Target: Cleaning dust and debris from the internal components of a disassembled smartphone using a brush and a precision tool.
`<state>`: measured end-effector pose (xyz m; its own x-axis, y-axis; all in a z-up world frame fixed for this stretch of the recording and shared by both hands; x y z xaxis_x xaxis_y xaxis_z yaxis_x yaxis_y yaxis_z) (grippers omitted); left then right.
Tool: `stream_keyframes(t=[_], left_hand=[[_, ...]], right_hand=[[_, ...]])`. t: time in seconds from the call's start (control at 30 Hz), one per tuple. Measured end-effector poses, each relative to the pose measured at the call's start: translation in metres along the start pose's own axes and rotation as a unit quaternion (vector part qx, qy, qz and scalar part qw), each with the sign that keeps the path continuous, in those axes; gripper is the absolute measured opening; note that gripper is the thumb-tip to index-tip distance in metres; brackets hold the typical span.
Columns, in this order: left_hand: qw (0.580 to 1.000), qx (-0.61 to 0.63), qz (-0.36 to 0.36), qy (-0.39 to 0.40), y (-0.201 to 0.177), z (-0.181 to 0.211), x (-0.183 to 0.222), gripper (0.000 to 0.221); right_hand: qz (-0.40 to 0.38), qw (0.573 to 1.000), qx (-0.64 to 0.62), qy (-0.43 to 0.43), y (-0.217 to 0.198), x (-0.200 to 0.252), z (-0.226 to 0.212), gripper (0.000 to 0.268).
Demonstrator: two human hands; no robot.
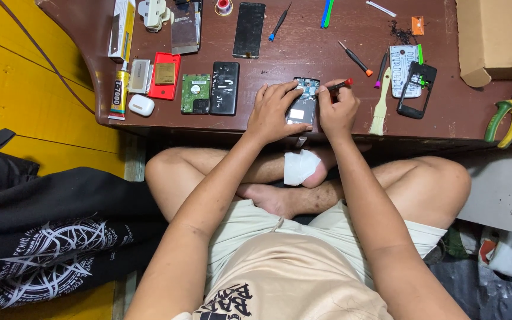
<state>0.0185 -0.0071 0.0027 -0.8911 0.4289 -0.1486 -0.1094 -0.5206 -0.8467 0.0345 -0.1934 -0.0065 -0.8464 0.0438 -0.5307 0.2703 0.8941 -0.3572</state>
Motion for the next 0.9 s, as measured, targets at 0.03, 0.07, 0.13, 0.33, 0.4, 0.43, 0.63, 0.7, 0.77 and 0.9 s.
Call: stream_keyframes(t=[0.03, 0.07, 0.13, 0.33, 0.4, 0.43, 0.63, 0.7, 0.77, 0.9], left_hand=[[1.000, 0.000, 0.000, 0.000, -0.0009, 0.0007, 0.0000, 0.086], [1.000, 0.001, 0.000, 0.000, -0.0018, 0.0013, 0.0000, 0.085], [1.000, 0.003, -0.001, 0.000, -0.0024, 0.0020, 0.0003, 0.085], [1.000, 0.006, 0.003, 0.003, -0.0022, 0.0014, -0.0001, 0.085], [1.000, 0.008, 0.001, 0.000, -0.0040, 0.0036, 0.0005, 0.085], [1.000, 0.008, 0.001, 0.000, -0.0025, 0.0021, 0.0001, 0.085], [1.000, 0.000, 0.002, 0.002, -0.0010, 0.0009, 0.0000, 0.085], [1.000, 0.003, 0.004, 0.004, -0.0018, 0.0020, 0.0005, 0.085], [1.000, 0.001, 0.005, 0.003, -0.0010, 0.0012, 0.0006, 0.085], [1.000, 0.000, 0.004, 0.005, -0.0026, 0.0025, 0.0006, 0.085]], right_hand=[[0.000, 1.000, 0.000, 0.000, 0.0001, -0.0003, -0.0001, 0.006], [0.005, 1.000, 0.002, 0.003, 0.0000, -0.0006, -0.0001, 0.006], [0.009, 1.000, 0.004, 0.007, -0.0002, -0.0002, 0.0008, 0.006], [0.006, 1.000, -0.002, 0.004, -0.0005, -0.0004, -0.0006, 0.006], [0.011, 1.000, 0.005, 0.008, -0.0010, 0.0000, -0.0003, 0.006], [0.011, 1.000, 0.005, 0.008, -0.0006, -0.0001, 0.0013, 0.006], [0.000, 1.000, -0.004, 0.009, 0.0000, -0.0002, 0.0020, 0.006], [0.007, 1.000, 0.002, 0.007, -0.0013, -0.0004, -0.0012, 0.005], [0.000, 1.000, 0.001, 0.001, -0.0005, -0.0001, 0.0010, 0.005], [0.007, 1.000, 0.003, 0.002, -0.0006, -0.0007, -0.0010, 0.006]])
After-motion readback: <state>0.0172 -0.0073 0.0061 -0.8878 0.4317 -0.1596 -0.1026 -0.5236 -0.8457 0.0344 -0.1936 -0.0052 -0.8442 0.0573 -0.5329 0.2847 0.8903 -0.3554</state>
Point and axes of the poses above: each hand's wrist, its own x-axis away from the middle knuckle, its own y-axis out of the palm, z = x × y, the point moved 2 cm from there along -x, towards the middle knuckle, and after that the axes turned 8 degrees about -z, right-handed, at the moved point
